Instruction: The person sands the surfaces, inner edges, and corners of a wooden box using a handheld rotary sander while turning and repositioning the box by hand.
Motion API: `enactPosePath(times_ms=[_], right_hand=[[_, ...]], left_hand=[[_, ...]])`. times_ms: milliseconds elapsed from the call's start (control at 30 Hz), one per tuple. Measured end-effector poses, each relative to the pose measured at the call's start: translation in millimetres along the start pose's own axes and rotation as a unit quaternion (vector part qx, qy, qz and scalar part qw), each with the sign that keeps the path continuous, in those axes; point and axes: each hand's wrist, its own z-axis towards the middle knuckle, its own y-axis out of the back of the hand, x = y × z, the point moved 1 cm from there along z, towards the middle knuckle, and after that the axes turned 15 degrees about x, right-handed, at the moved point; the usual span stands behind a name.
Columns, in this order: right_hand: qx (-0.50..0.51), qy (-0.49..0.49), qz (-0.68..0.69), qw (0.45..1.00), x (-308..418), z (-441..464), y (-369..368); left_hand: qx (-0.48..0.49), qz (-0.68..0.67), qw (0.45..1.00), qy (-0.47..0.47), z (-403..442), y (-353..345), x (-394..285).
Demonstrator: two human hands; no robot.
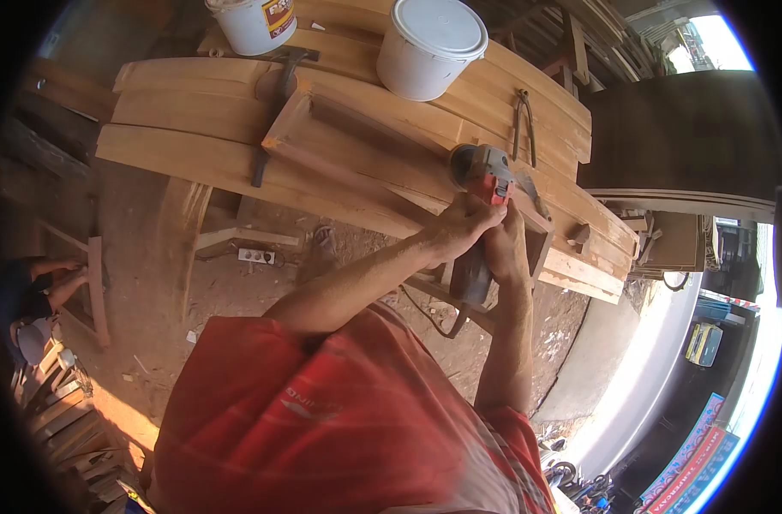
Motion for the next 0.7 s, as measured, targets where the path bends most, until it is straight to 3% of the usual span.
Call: enactPosePath(times_ms=[100, 167, 233, 267, 367, 400, 500, 667, 700], right_hand=[[0.032, -0.005, -0.025, 0.999, 29.9, 27.3, -32.4], [0.039, 0.017, -0.025, 0.999, 30.1, 53.8, -53.1], [0.075, 0.017, -0.049, 0.996, 44.5, 76.2, -75.9], [0.076, 0.013, -0.043, 0.996, 55.3, 84.0, -88.2], [0.126, 0.033, -0.046, 0.99, 97.7, 106.1, -115.1], [0.129, 0.026, -0.075, 0.989, 105.5, 116.5, -121.4], [0.155, 0.079, -0.051, 0.983, 110.0, 149.5, -145.2], [0.195, 0.128, -0.07, 0.97, 118.4, 180.6, -160.1], [0.2, 0.128, -0.07, 0.969, 122.7, 181.3, -158.8]], left_hand=[[-0.044, -0.03, 0.997, -0.057, -25.3, 29.1, -19.4], [-0.047, -0.036, 0.998, -0.027, -47.7, 47.2, -44.8], [-0.147, -0.066, 0.985, -0.06, -60.6, 66.4, -54.0], [-0.118, -0.037, 0.992, -0.032, -72.3, 81.2, -65.1], [-0.153, -0.027, 0.988, -0.019, -96.6, 104.5, -96.2], [-0.228, -0.012, 0.972, -0.047, -95.6, 112.3, -89.2], [-0.231, -0.013, 0.968, -0.092, -107.3, 141.3, -101.0], [-0.281, -0.055, 0.954, -0.086, -119.9, 155.6, -123.2], [-0.277, -0.012, 0.957, -0.088, -116.8, 159.6, -125.8]])
